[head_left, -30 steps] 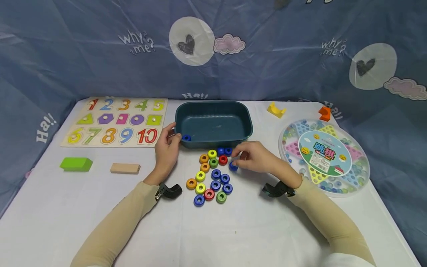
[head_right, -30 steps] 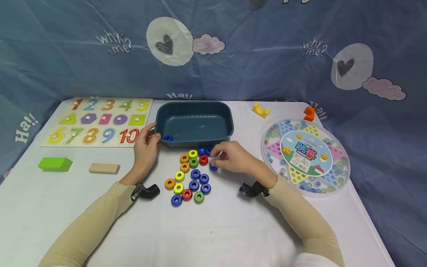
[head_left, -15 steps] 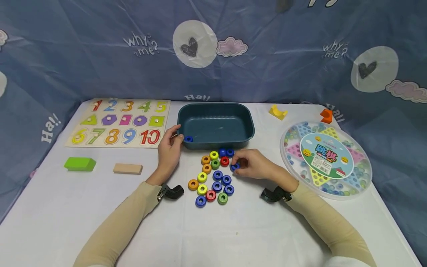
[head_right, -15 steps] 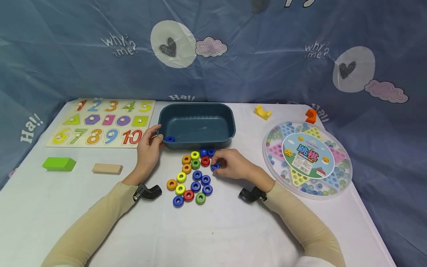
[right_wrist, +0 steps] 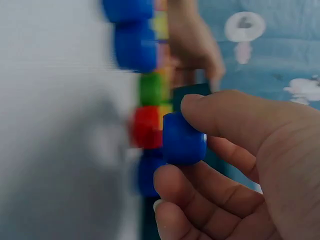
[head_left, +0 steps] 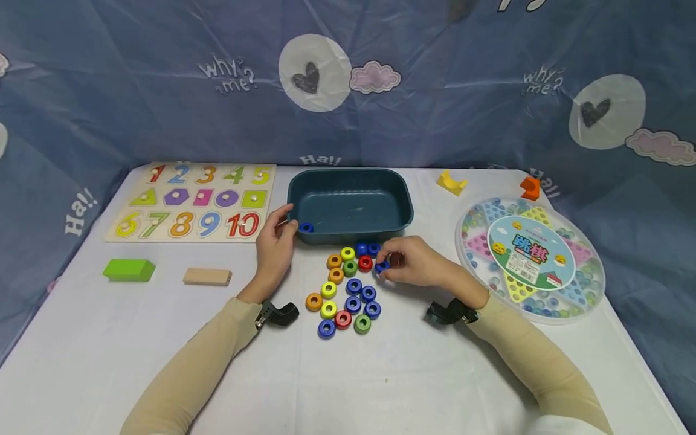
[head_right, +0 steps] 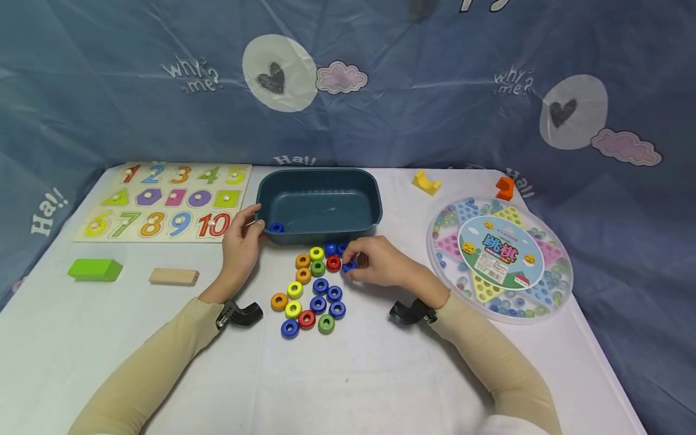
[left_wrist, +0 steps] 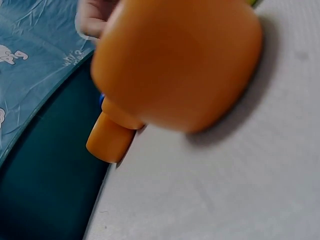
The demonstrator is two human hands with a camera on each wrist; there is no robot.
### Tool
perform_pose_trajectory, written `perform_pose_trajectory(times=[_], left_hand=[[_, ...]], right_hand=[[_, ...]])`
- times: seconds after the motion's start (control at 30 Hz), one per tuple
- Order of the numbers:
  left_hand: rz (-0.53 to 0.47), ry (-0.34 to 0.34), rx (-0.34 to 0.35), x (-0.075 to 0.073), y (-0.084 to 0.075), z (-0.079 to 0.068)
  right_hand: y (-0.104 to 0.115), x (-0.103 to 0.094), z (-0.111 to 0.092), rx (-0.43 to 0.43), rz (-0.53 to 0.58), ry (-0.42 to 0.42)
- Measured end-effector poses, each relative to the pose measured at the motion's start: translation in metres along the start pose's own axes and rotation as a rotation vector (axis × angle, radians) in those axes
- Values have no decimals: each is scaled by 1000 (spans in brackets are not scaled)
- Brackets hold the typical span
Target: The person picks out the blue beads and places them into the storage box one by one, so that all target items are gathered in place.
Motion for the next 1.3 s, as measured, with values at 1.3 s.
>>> perform_pose_trajectory(times=[1.3], left_hand=[[-19, 6, 3, 0, 2, 2]], right_hand=[[14, 36, 179, 203, -151, 112]])
Point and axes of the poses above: each hand's wrist, its own z-axis towards the middle knuckle, its own x-axis out of the palm, y = z × x, the point moved 8 cm from there along z, towards the middle knuckle, and after that the axes turned 5 degrees about x, right-handed, at the moved point
